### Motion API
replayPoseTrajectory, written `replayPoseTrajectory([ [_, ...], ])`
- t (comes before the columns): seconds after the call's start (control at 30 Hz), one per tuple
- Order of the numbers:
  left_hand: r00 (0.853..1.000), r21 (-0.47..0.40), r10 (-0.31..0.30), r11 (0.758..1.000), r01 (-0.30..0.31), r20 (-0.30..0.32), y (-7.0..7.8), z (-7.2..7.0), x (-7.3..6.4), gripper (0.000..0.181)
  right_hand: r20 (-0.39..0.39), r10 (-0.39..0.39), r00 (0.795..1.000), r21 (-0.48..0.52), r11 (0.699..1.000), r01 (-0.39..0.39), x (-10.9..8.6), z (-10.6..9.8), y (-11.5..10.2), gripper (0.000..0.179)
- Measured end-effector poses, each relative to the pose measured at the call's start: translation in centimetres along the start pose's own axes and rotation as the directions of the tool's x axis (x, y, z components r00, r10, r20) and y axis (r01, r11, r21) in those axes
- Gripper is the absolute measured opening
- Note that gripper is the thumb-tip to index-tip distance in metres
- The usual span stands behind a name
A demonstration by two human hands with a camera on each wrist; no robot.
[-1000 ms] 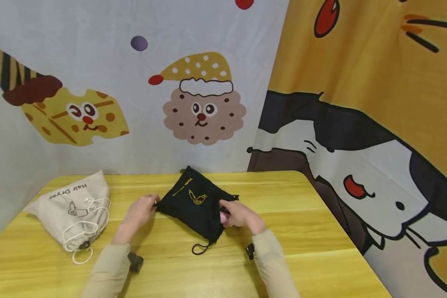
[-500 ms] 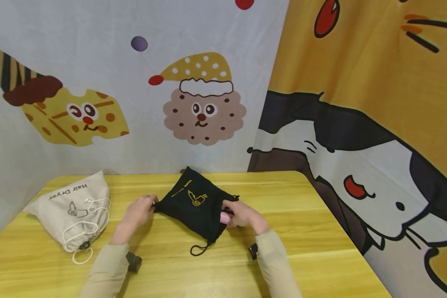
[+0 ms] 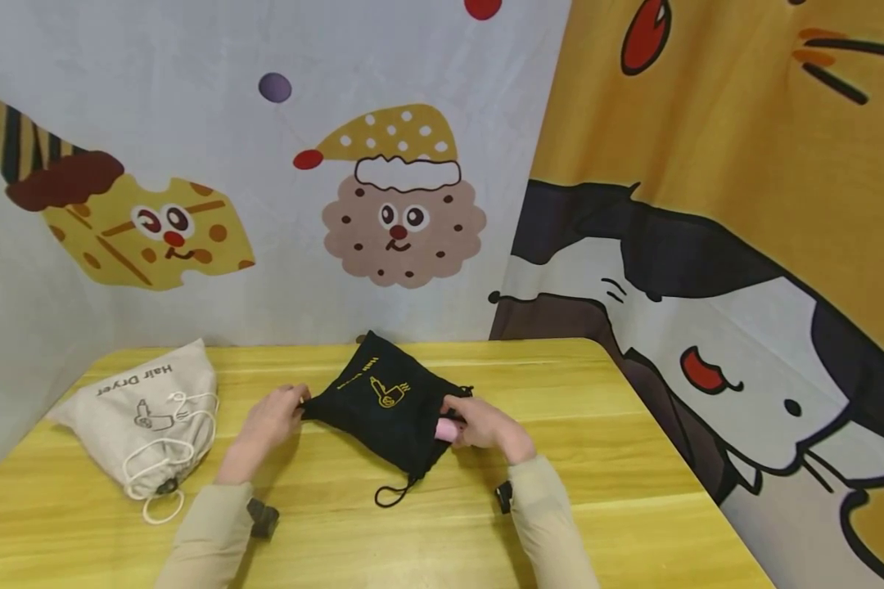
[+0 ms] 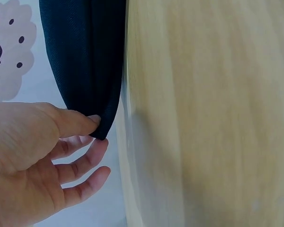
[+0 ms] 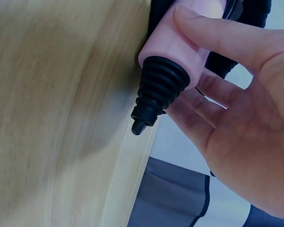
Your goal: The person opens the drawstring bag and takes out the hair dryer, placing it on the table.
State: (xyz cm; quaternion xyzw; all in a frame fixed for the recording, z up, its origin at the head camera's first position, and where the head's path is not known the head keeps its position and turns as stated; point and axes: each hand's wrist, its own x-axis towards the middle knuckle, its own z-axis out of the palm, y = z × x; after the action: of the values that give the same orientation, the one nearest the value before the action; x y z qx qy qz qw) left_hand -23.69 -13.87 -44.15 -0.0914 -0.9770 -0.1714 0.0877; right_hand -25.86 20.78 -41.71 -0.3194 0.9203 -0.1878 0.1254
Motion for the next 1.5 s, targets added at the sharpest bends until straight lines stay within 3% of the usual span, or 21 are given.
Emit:
replayPoseTrajectory([
  [0.27, 0.999, -0.004, -0.031, 1.000, 0.031, 0.013, -0.2, -0.2, -0.1, 0.019, -0.015, 0.039, 0.999, 0.010, 0.999, -0.038, -0.1, 0.0, 0.0, 0.038],
  [0.63, 1.000, -0.018, -0.021, 1.000, 0.021, -0.009, -0.5, -0.2, -0.2, 0.018, -0.047, -0.026, 0.999, -0.064, 0.998, 0.023, -0.7, -0.2, 0.5, 0.036],
  [1.07, 0.999, -0.035, -0.032, 0.999, 0.033, 0.026, -0.6, -0.5, -0.2, 0.021, -0.069, -0.072, 0.995, -0.108, 0.992, 0.064, -1.5, -0.5, 1.4, 0.037],
  [1.5, 0.999, -0.017, -0.038, 0.999, 0.038, 0.035, -0.9, -0.5, 0.1, 0.019, -0.059, -0.026, 0.998, -0.124, 0.992, 0.019, -1.7, -0.8, 2.1, 0.038],
])
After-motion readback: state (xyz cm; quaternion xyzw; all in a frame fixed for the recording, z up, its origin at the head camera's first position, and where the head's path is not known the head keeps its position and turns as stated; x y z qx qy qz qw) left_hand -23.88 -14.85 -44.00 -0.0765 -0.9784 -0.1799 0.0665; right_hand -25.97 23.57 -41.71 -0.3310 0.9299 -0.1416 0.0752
